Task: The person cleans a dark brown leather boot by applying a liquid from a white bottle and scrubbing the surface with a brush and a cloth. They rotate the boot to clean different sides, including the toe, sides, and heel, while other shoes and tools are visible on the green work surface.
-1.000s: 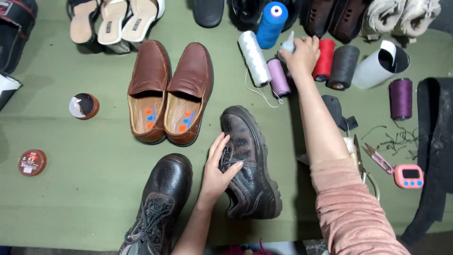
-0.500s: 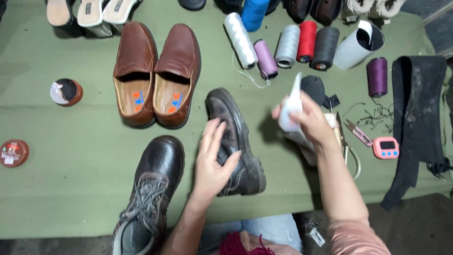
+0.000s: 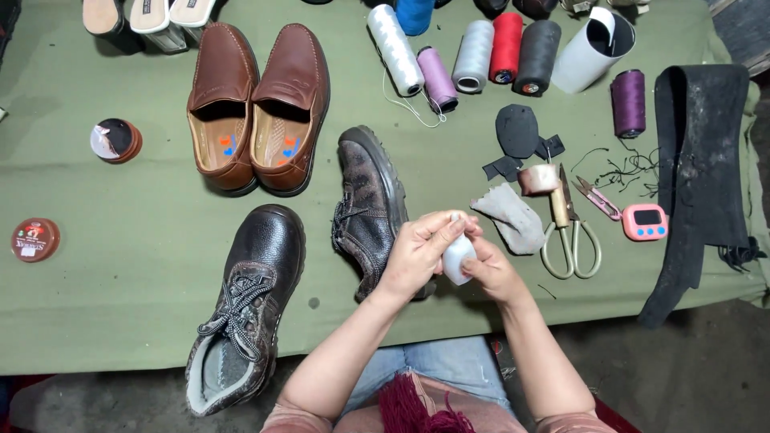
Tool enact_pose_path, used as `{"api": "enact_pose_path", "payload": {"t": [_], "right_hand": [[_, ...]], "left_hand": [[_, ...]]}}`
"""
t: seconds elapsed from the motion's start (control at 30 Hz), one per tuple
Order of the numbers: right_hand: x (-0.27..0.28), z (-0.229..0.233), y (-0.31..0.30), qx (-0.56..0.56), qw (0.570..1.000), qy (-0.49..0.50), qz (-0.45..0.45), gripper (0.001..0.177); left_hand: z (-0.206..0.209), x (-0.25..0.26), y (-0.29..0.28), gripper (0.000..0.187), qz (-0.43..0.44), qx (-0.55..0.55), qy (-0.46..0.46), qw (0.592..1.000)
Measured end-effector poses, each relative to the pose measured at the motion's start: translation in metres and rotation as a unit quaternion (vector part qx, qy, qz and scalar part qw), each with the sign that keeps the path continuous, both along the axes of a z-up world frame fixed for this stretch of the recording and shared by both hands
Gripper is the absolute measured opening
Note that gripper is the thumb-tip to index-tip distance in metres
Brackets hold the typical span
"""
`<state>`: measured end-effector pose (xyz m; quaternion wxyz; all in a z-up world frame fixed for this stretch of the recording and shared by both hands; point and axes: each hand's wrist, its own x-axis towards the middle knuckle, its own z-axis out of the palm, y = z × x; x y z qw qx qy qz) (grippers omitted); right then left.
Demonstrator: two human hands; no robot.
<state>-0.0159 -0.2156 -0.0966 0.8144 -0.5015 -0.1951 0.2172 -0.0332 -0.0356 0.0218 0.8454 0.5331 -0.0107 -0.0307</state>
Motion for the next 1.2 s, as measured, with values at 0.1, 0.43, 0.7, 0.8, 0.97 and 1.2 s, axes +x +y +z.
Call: {"api": "enact_pose_path", "payload": {"t": [0.1, 0.43, 0.7, 0.8, 0.97, 1.2], "right_hand": [[-0.002, 0.017, -0.004, -0.051, 0.997, -0.056, -0.035, 0.021], [-0.013, -0.026, -0.039, -0.220, 0.937, -0.149, -0.228, 0.038], [0.002, -0.006, -0.058, -0.053, 0.949, -0.065, -0.303, 0.045], [0.002, -0.011, -0.046, -0.062, 0.948, -0.046, -0.308, 0.042], [0.002, -0.018, -0.044, -0.089, 0.933, -0.046, -0.347, 0.044], [0.006, -0.014, -0.049, -0.092, 0.926, -0.098, -0.352, 0.043]], "left_hand": [[0.001, -0.001, -0.004, 0.019, 0.050, 0.106, -0.098, 0.988], [0.053, 0.036, 0.026, 0.019, 0.270, 0.172, -0.144, 0.937], [-0.112, 0.078, -0.052, 0.009, 0.100, 0.686, -0.267, 0.669], [-0.122, 0.091, -0.061, 0.018, -0.073, 0.785, -0.201, 0.582], [-0.100, 0.079, -0.038, 0.030, -0.023, 0.697, -0.271, 0.664], [-0.045, -0.026, 0.069, 0.060, 0.284, 0.450, -0.221, 0.817]]}}
